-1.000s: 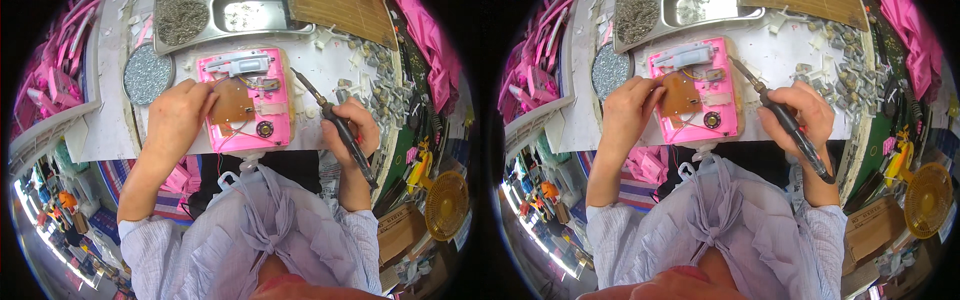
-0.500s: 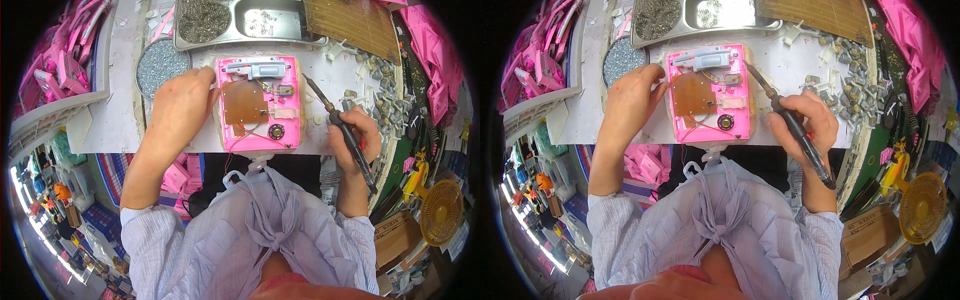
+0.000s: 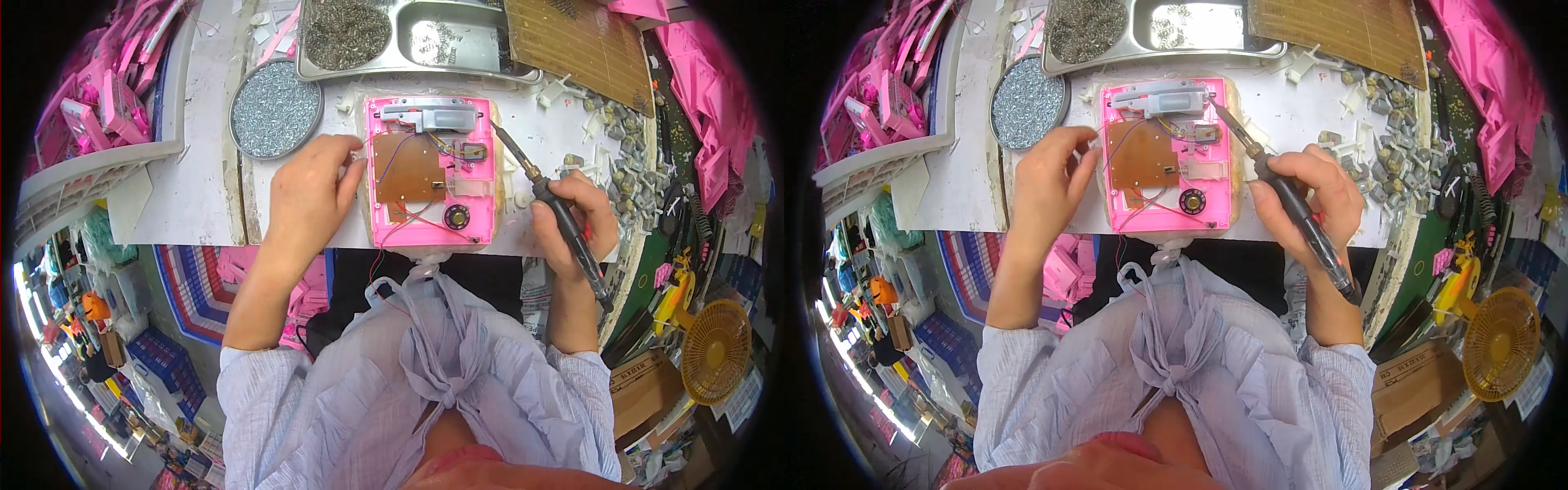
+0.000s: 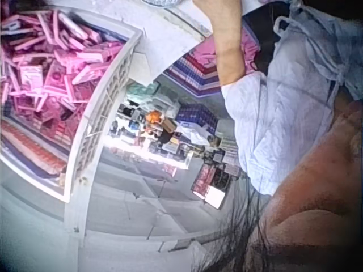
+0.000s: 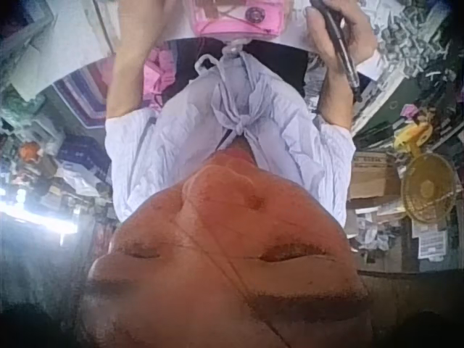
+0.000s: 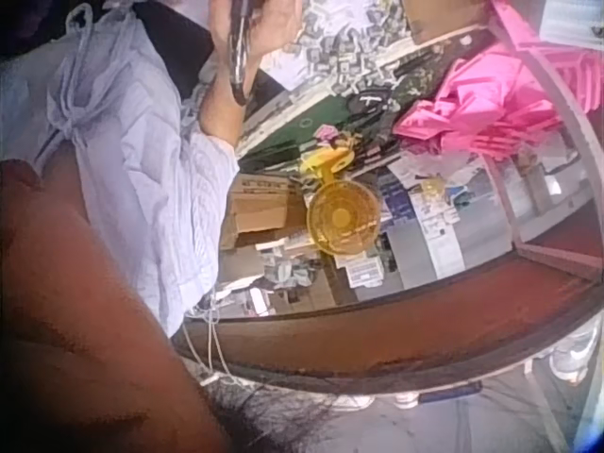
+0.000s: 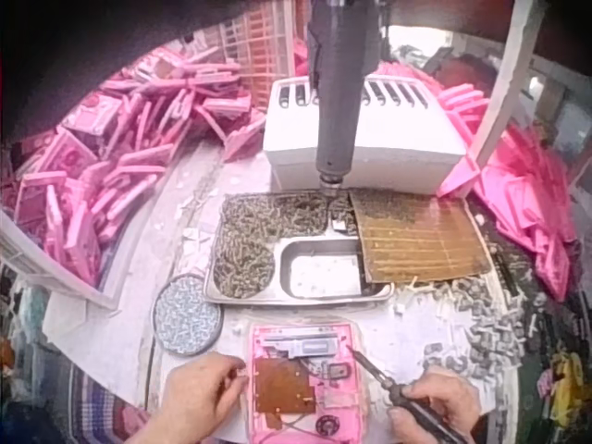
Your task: Assembling and soldering components of a pink electronic toy.
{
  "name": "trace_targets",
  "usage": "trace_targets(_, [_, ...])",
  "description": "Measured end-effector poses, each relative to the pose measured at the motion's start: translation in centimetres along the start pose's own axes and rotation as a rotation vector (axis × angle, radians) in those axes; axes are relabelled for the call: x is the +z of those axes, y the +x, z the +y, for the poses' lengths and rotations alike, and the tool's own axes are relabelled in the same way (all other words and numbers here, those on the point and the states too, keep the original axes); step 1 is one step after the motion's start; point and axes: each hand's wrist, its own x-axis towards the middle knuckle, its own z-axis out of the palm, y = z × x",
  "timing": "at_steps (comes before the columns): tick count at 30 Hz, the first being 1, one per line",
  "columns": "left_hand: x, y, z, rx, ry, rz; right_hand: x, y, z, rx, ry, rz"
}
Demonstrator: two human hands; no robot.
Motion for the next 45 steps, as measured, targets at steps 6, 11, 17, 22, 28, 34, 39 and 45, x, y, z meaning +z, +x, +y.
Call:
trace_targets(6, [1.9,2.2,0.2,0.264,-0.292,0.124,-0.1,0.1,-0.4,-0.018,0.010,-0.064])
trace_targets(11, [1.9,3.4,-0.7,0.648,-0.126,0.043,0.0,0.1,-0.8,-0.043,-0.003,-0.072])
trace_targets(17, [2.1,5.0,0.6,0.601,-0.324,0.046,1.4,0.5,-1.1,0.088,0.001,-0.112])
trace_targets(22, [3.2,3.9,2.5,0.012,-0.806,0.027,6.1,3.2,-1.9,0.242,0.245,0.007])
trace_targets(28, [4.0,4.1,2.9,-0.072,-0.895,0.058,7.7,5.8,-1.9,0.361,0.399,-0.048])
trace_targets(34, [3.8,4.1,3.0,-0.029,-0.815,0.049,8.4,6.0,-0.9,0.266,0.394,-0.063])
trace_targets(39, [4.2,4.0,2.8,-0.052,-0.877,0.075,8.3,5.6,-0.9,0.294,0.309,-0.043])
trace_targets(45, [4.1,4.2,2.4,-0.109,-0.875,0.000,8.6,5.4,-0.7,0.304,0.375,0.035])
